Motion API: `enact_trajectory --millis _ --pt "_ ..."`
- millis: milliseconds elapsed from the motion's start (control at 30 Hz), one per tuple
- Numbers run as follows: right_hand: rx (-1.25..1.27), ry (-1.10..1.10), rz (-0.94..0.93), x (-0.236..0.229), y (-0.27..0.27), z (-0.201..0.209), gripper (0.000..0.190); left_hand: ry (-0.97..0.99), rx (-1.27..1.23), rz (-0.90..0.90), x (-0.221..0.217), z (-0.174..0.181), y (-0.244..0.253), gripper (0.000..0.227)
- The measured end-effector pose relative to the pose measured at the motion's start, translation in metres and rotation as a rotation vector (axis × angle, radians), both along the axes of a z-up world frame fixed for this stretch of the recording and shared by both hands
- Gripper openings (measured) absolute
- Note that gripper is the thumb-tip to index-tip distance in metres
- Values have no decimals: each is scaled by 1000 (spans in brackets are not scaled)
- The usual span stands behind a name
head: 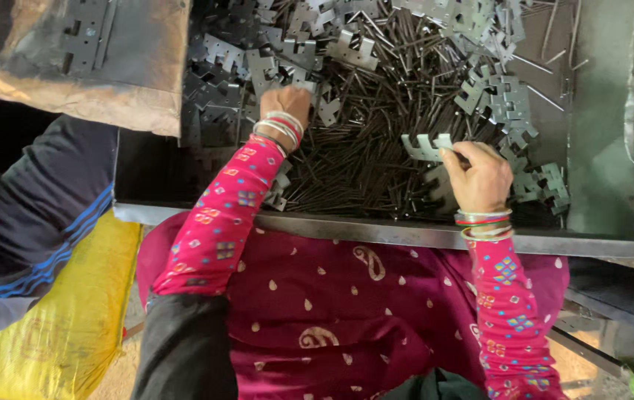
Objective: The person sorts small metal brackets and rods from a large bin, picking them up by hand and moving them around within the container. The hands repeatedly reach into the pile, separate pieces, and place them back into the bin.
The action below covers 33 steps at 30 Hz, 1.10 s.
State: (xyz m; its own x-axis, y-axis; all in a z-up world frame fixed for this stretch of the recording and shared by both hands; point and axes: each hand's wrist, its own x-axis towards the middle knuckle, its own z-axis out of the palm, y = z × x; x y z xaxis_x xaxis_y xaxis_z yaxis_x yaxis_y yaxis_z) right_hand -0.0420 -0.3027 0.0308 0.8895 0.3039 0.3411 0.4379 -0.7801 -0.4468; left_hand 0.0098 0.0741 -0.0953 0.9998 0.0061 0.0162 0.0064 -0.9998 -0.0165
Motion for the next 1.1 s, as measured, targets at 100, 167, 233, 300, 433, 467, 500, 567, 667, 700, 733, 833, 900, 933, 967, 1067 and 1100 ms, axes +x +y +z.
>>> enact_trajectory --millis 100,167,233,300,433,467,500,567,667,700,733,833,900,933,967,1067,1100 --pt "203 -26 53 -14 9 14 16 152 0 153 11 -69 7 15" --pt "164 -139 111 -21 10 20 14 -399 118 246 20 -104 13 18" --pt "148 -193 145 -25 9 24 15 -448 138 222 27 -119 18 20" --pt "170 -173 153 -34 10 23 16 22 82 71 16 -117 24 18" --pt "327 -56 5 -35 14 23 14 179 0 12 3 -58 24 27" --pt "348 -38 7 -34 15 23 14 255 -20 26 0 -39 19 31" --pt "369 -19 9 -34 14 24 14 331 -40 40 0 -22 12 36" --pt "652 269 -148 -32 13 25 16 183 -188 69 6 12 -1 53" --pt "915 473 -135 -35 8 24 18 185 -622 100 10 50 -3 51" --pt "976 496 -87 -36 5 24 20 220 -801 106 10 60 -4 46" --pt "1027 448 -5 -36 2 24 18 309 -1113 108 10 68 -7 43" --pt "1187 307 132 -39 -9 24 15 489 -1765 65 6 85 -17 34" --pt "1305 210 82 -35 -16 23 32 476 -1823 -40 3 92 -25 29" --pt "1385 252 104 -34 -20 22 34 485 -1875 -69 0 94 -30 30" --pt "1466 294 127 -33 -25 22 35 495 -1926 -98 -3 94 -34 31" --pt "1778 583 344 -24 -30 14 30 526 -1874 -117 -5 91 -43 38" --pt "1883 709 450 -20 -29 9 31 537 -1824 -112 -5 88 -46 42"
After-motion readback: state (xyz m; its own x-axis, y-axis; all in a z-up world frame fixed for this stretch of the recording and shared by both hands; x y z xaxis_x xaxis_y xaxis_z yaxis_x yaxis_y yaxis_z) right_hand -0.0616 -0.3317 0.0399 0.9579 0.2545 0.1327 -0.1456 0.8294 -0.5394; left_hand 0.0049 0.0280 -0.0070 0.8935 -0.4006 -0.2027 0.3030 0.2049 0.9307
